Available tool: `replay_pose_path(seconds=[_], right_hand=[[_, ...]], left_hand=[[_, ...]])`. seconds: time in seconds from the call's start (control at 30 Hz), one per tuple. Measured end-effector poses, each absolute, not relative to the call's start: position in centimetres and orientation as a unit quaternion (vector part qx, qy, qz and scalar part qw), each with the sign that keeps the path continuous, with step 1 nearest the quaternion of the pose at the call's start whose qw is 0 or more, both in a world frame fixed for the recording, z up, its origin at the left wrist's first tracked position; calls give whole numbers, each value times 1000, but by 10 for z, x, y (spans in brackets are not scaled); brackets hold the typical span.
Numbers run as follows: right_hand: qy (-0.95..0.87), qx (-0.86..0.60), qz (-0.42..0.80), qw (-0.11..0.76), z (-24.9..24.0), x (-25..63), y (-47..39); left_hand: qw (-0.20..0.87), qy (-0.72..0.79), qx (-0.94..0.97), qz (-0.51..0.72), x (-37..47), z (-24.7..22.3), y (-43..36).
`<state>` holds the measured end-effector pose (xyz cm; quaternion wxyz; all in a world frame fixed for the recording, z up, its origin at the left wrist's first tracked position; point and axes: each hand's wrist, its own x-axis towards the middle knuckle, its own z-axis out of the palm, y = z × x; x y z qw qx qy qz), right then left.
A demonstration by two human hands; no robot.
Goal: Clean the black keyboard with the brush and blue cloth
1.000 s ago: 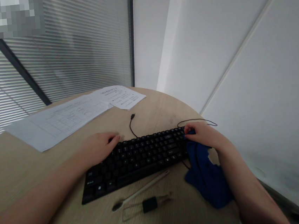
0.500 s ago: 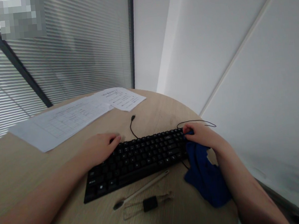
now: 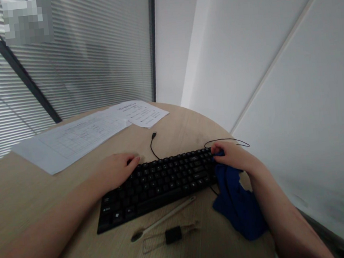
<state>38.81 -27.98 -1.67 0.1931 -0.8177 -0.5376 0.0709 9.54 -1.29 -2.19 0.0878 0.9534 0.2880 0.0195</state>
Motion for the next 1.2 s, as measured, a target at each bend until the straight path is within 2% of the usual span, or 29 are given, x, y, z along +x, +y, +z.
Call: replay_pose_path(seconds=[0.4,0.63,0.97,1.2], right_hand=[[-521,-828,34,204,-21,392,-281],[-434,-836,-48,332,-16,402,-286],[-422,-824,83,368,-21,406,-306],[-409,-836,-57,361,-50,397,-316]], left_hand=[[88,290,953,22,95,-23,-12],[90,281,955,22,95,-21,-12],[95,276,956,38,95,-23,-12],[93,285,954,26,97,-23,-10]])
